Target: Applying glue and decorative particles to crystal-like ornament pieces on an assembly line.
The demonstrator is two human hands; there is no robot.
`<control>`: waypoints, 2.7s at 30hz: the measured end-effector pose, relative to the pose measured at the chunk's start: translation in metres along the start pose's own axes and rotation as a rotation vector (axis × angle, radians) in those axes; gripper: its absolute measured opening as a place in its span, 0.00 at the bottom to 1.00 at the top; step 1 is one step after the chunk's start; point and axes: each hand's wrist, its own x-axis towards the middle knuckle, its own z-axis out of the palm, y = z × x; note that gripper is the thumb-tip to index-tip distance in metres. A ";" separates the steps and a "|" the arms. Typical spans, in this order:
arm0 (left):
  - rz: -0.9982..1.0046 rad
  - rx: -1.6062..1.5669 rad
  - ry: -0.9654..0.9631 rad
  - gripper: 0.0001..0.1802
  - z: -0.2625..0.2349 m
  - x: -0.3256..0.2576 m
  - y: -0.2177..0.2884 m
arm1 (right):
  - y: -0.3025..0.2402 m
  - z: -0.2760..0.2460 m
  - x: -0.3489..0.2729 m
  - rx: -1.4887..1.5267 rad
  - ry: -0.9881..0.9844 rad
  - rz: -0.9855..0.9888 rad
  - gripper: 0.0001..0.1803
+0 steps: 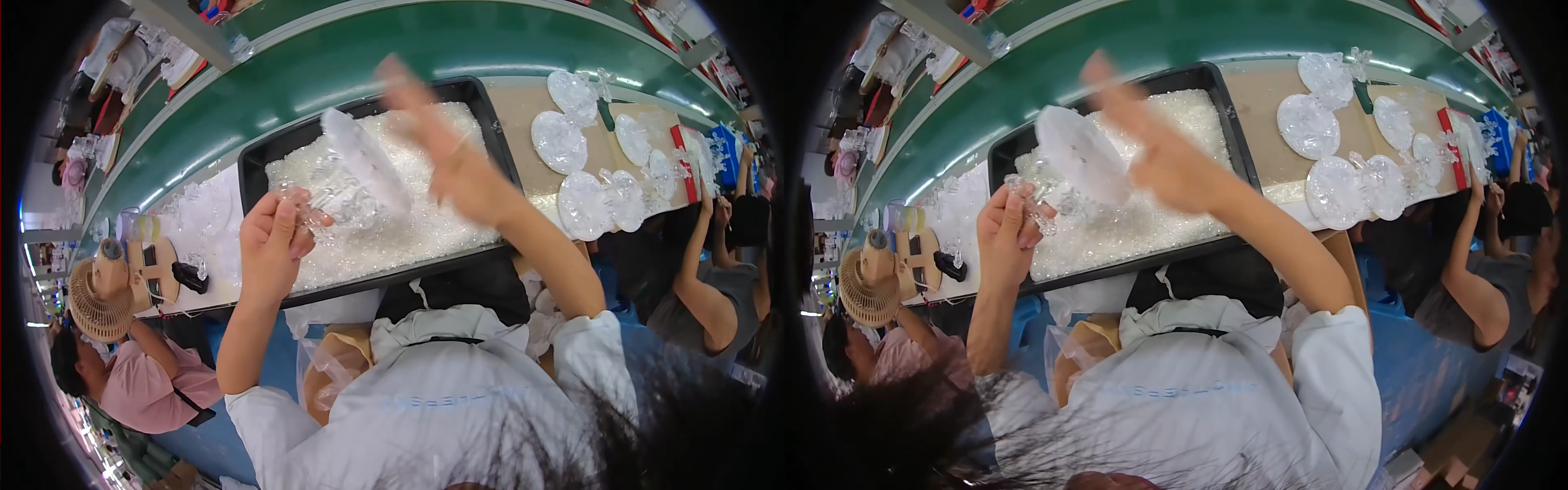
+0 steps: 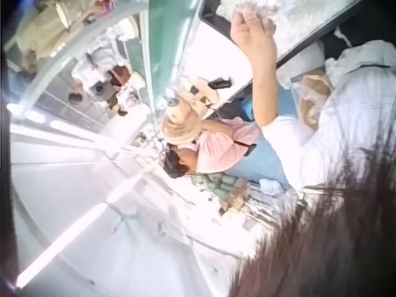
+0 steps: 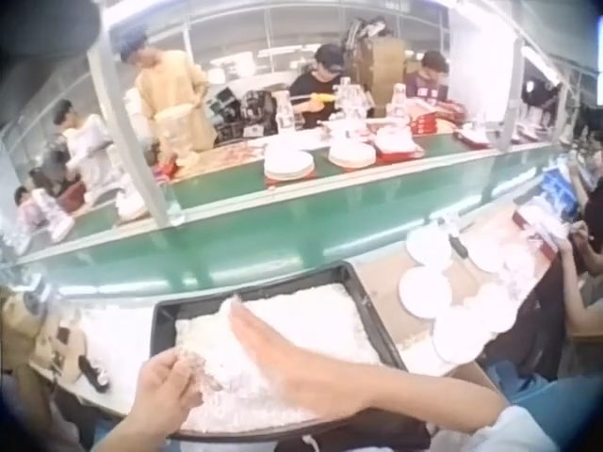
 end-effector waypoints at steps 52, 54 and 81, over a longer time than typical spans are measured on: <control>0.477 0.643 0.014 0.18 0.071 0.056 0.054 | -0.017 0.013 -0.035 0.813 0.336 0.282 0.58; 0.320 0.528 0.036 0.19 0.070 0.057 0.053 | -0.015 0.015 -0.037 0.684 0.296 0.294 0.59; 0.443 1.011 0.532 0.19 0.058 0.055 0.032 | -0.028 0.040 -0.057 0.058 0.403 -0.247 0.12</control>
